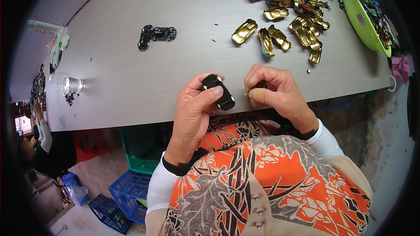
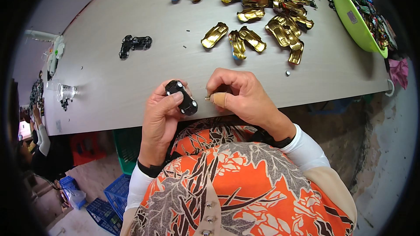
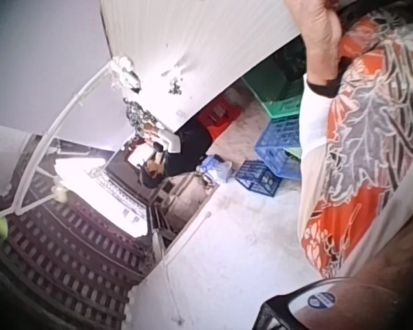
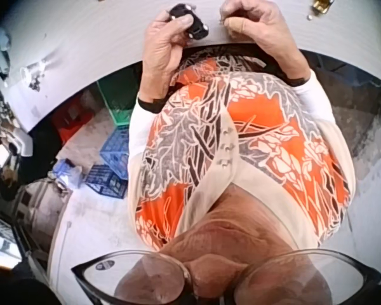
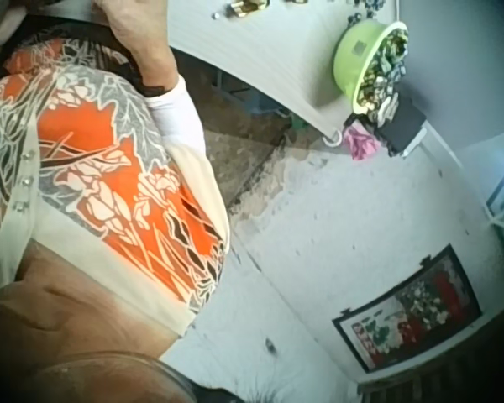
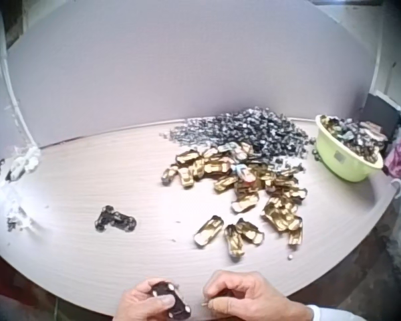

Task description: The person assembles small toy cars by hand at a workbench. They pick up black chassis and colorful car bodies from piles on the table, fit the bodies onto the chassis, and place the completed units on the table. The process is repeated for multiple cars of different colors.

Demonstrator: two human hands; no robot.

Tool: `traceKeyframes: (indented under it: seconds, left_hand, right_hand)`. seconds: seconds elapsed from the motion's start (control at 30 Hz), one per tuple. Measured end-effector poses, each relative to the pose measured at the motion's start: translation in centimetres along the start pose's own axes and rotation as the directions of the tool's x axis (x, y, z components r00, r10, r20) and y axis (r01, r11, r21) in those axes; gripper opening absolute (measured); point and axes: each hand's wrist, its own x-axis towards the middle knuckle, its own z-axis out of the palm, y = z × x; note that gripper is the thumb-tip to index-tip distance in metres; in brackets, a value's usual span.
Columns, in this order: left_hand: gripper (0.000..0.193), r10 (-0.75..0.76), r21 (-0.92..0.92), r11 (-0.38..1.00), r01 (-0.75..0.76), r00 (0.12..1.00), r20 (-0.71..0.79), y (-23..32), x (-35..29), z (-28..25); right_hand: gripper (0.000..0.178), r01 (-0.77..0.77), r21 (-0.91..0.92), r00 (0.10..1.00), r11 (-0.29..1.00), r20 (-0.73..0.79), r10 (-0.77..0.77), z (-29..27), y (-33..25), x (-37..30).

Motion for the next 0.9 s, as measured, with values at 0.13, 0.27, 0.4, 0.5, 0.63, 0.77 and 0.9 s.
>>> traceKeyframes:
  seconds: [0.13, 0.27, 0.4, 0.5, 0.63, 0.77, 0.9]
  left_hand:
    - [0.024, -0.040, -0.001, 0.999, 0.040, 0.998, 0.043, -0.2, -0.4, 1.1]
    - [0.024, -0.094, 0.165, 0.984, 0.062, 0.976, 0.194, -0.1, -0.6, 0.3]
    - [0.021, -0.105, 0.218, 0.974, 0.063, 0.977, 0.187, -0.2, -0.8, 0.1]
    - [0.017, -0.127, 0.276, 0.959, 0.060, 0.965, 0.231, -0.1, -0.9, 0.0]
    - [0.017, -0.129, 0.347, 0.937, 0.041, 0.964, 0.234, 0.2, -1.1, 0.6]
    - [0.015, -0.040, 0.454, 0.886, -0.092, 0.961, 0.273, -0.4, -1.3, 0.4]
    - [0.014, -0.034, 0.621, 0.777, -0.103, 0.978, 0.205, -0.6, -1.6, 0.2]
  right_hand:
    - [0.007, 0.004, 0.030, 1.000, 1.000, 0.011, -0.005, 0.2, -0.2, -0.2]
    - [0.008, -0.054, 0.080, 0.997, 0.995, 0.053, 0.050, -0.2, -1.3, -0.2]
    - [0.009, -0.076, 0.088, 0.995, 0.993, 0.070, 0.070, 0.0, -1.9, -0.1]
    - [0.009, -0.070, 0.078, 0.991, 0.995, 0.124, 0.060, 0.2, -1.3, 0.0]
    - [0.011, -0.122, 0.029, 0.980, 0.992, 0.163, 0.116, 0.4, -1.4, -0.1]
    - [0.012, -0.110, -0.177, 0.982, 0.978, 0.133, 0.134, 0.6, -1.4, -0.3]
    - [0.010, 0.122, -0.412, 0.987, 0.903, 0.149, -0.065, 1.0, 0.2, -0.1]
